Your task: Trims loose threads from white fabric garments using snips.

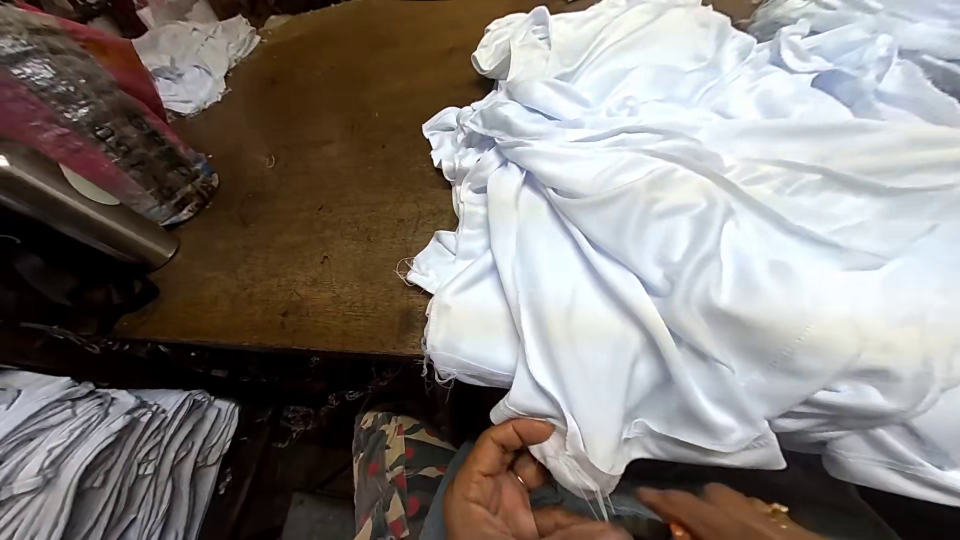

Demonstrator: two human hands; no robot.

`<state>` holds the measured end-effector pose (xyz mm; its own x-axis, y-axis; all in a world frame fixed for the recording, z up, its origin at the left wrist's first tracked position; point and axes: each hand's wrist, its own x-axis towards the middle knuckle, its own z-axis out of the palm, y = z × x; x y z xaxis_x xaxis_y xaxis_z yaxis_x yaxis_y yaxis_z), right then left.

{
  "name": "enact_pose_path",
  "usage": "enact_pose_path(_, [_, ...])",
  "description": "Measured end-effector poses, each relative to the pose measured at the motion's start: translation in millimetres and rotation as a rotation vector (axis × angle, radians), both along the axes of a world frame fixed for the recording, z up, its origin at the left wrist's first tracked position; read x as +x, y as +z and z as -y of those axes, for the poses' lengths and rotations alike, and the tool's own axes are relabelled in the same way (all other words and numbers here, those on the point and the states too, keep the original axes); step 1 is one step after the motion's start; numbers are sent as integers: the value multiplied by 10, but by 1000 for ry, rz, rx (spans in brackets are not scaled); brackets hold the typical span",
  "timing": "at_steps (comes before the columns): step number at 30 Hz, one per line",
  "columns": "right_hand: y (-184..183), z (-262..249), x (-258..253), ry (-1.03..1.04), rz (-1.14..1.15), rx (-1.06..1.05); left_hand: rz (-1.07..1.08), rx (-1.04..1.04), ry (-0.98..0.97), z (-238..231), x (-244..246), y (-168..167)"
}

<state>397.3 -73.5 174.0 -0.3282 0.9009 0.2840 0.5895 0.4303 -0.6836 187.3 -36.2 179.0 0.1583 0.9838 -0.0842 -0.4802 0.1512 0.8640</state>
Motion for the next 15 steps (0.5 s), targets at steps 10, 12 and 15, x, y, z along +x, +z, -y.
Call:
enact_pose_path(10, [-98,-103,-39,-145,247,336,34,-49,-19,18,-23,66])
enact_pose_path(12, [-100,-141,-75,-146,267,361,10,-53,-13,26,-25,77])
enact_pose_path(15, [-133,-189,-91,-163,299,397,-25,-38,5,39,-16,67])
